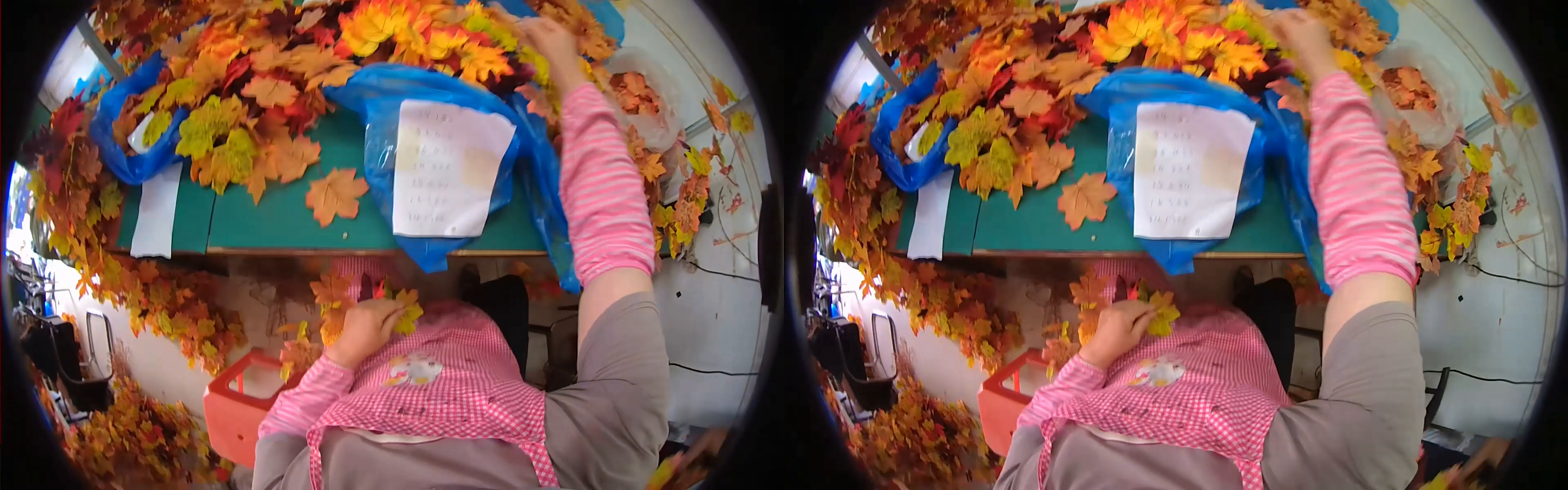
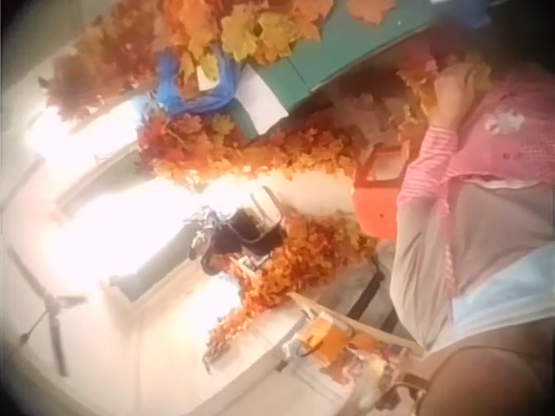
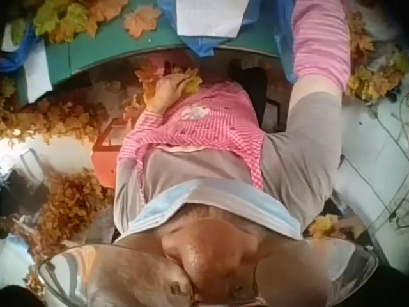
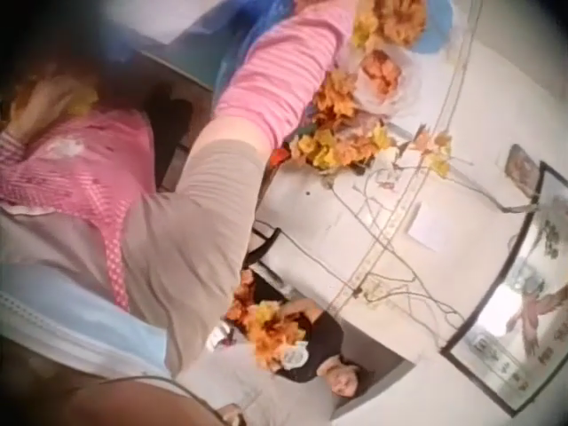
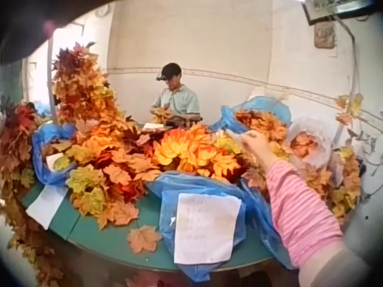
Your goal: The person attaches artificial maple leaves to plastic stems with floral wire by hand to create decorative arrangements.
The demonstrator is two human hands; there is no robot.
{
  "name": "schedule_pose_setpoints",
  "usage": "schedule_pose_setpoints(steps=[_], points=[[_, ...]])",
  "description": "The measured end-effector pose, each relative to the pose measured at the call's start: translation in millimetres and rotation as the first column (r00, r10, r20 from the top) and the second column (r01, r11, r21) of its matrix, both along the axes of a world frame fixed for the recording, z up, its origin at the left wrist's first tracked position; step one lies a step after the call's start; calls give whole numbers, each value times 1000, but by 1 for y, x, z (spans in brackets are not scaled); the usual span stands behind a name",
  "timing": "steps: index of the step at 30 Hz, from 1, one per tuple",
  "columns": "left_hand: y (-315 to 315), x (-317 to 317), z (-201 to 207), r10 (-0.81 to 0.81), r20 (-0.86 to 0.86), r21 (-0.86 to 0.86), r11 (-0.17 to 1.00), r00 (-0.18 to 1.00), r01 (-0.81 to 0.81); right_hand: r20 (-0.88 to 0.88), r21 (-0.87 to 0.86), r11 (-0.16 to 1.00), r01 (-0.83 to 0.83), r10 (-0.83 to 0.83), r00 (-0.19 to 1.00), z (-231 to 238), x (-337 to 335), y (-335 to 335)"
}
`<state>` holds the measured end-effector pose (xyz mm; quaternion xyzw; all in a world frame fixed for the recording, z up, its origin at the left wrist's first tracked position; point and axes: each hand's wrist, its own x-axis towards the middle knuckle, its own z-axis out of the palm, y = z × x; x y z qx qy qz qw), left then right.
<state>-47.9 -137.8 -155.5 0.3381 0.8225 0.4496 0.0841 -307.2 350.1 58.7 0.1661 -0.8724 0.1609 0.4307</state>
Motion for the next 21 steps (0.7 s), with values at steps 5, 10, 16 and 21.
schedule_pose_setpoints(steps=[5, 10, 16, 21], points=[[5, 15, 6, 59, -42, -125, 990, 997, -64, 139, -379, 924, -54, 114, 984, 35, 120, -81], [12, 23, 14, 46, -116, -287, 955, 992, -78, 539, -773, 630, 78, 588, 603, -26, 256, -214], [14, 17, -4, 6, 30, 73, 997, 1000, -8, 757, -430, 896, -108, 423, 498, -153, 294, -273], [17, 15, -22, 106, -10, 153, 983, 994, -103, 701, -641, 763, 77, 542, 463, -198, 296, -271]])
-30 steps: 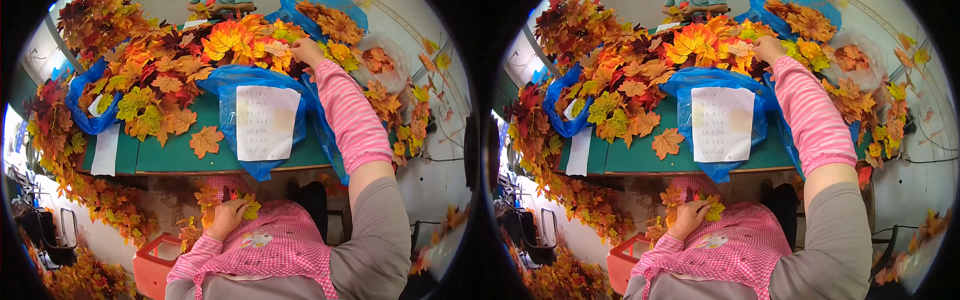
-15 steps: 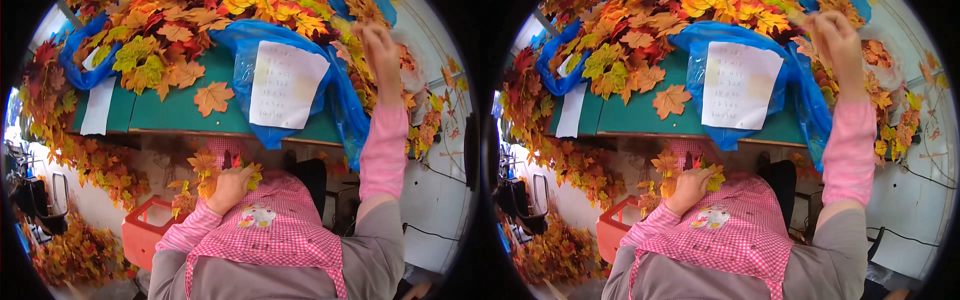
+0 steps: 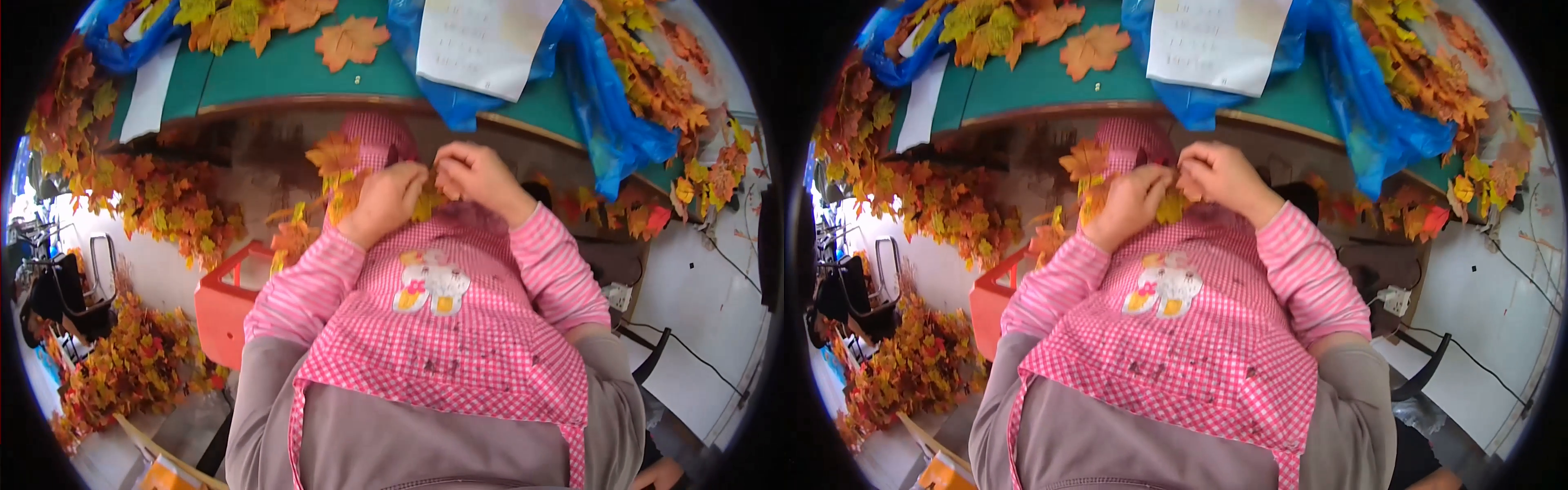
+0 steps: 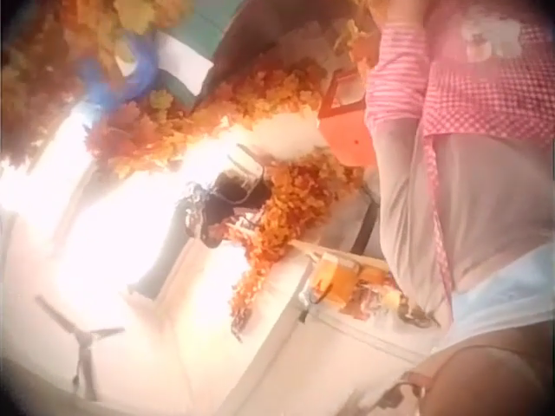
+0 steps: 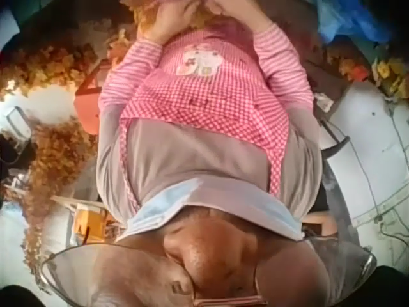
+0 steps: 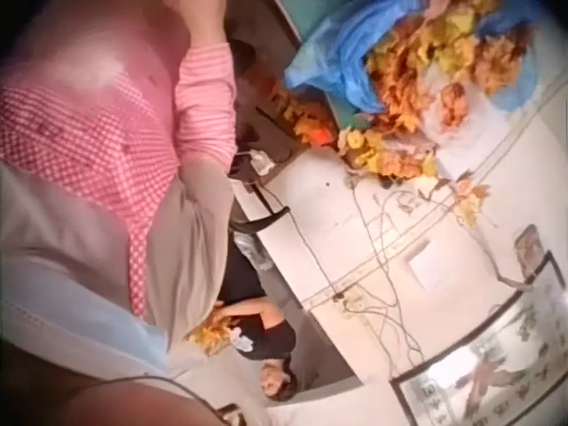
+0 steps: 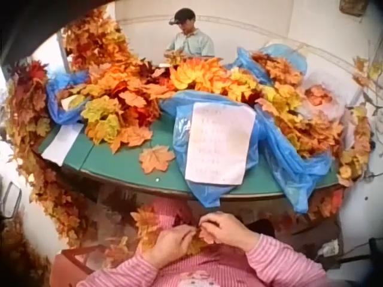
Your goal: The person attaches artificial maple leaves to plastic stems with floral wire by hand to create decorative arrangements.
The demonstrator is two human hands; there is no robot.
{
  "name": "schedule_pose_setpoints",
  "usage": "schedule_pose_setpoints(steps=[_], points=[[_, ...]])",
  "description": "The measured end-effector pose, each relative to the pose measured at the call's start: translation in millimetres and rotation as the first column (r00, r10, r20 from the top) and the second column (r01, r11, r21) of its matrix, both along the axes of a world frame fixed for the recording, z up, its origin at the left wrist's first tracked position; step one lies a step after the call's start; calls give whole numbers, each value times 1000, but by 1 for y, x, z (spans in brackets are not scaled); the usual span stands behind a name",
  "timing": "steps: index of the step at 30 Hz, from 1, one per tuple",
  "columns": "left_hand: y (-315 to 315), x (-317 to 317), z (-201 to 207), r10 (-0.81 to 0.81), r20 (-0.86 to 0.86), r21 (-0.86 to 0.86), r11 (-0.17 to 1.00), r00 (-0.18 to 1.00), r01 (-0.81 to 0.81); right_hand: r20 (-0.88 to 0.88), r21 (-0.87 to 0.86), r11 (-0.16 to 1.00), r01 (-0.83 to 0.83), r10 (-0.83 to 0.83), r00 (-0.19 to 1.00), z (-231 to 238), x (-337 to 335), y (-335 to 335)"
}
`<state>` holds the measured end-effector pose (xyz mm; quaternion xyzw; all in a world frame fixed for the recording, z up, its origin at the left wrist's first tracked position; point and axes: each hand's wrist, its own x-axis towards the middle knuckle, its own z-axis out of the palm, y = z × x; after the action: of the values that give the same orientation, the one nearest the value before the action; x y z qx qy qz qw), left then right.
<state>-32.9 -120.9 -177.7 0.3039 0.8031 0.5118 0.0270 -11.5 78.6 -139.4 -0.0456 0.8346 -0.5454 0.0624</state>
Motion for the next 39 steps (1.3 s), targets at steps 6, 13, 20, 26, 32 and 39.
schedule_pose_setpoints(steps=[6, 13, 20, 26, 32, 39], points=[[-1, -3, 3, 13, 53, -15, 1000, 998, -12, 206, -23, 997, 69, -63, 977, 7, 1, -3], [-5, 2, 3, 12, 61, -48, 999, 998, -9, 58, 166, 986, -15, 6, 998, 11, 4, -11], [-6, 2, 3, 19, 60, -47, 999, 998, -16, 10, 214, 977, -15, 13, 1000, 9, -1, -10], [-3, -4, -2, 15, 50, -49, 999, 999, -12, -55, 250, 967, -50, 65, 996, 9, -5, -11], [-4, -2, -6, -13, -3, -65, 998, 1000, 13, -237, 589, 805, -75, 260, 936, -1, -5, -19], [-10, -8, 0, -96, 269, 38, 995, 958, 89, -183, 330, 942, -58, 124, 975, -1, -1, -18]])
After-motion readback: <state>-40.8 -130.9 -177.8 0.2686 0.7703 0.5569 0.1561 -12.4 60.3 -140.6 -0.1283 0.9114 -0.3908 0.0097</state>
